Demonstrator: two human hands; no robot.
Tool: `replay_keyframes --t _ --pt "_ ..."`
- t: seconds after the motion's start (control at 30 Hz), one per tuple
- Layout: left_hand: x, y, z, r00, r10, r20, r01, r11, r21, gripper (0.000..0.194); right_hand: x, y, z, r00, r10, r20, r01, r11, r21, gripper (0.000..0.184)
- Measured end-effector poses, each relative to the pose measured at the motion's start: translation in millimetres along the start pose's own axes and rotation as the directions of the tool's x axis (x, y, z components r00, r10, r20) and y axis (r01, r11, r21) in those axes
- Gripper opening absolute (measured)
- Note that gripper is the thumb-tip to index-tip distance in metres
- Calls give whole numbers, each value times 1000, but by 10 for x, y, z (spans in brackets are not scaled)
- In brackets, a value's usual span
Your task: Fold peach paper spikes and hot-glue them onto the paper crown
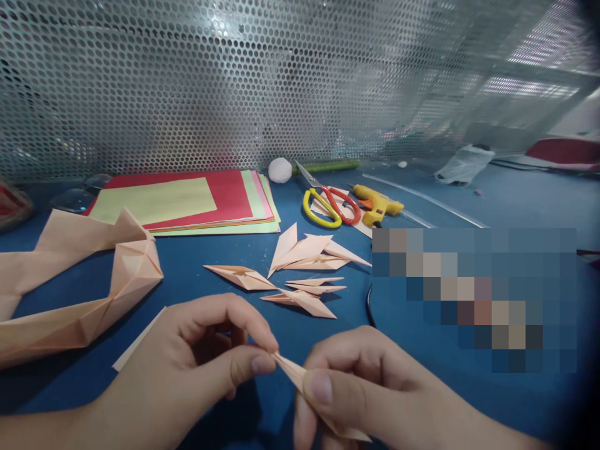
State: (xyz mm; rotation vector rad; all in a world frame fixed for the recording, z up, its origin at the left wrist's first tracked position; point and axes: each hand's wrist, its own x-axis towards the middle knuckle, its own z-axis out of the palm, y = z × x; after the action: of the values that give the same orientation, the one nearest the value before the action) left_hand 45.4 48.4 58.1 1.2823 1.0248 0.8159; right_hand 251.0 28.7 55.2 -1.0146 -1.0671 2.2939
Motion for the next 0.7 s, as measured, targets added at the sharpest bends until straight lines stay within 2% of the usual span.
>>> replay_keyframes --t 0.4,0.57,0.7 --pt "-43 -59 11 998 18 61 -11 994 -113 20 -1 -24 -10 998 68 -5 -68 998 -6 42" --pt "-48 -32 9 998 11 59 -3 991 -135 22 -10 -5 36 1000 -11 -20 10 1000 -3 44" --pt "-22 -6 14 997 -1 82 11 992 -128 28 -26 8 86 996 -71 -60 61 985 -160 54"
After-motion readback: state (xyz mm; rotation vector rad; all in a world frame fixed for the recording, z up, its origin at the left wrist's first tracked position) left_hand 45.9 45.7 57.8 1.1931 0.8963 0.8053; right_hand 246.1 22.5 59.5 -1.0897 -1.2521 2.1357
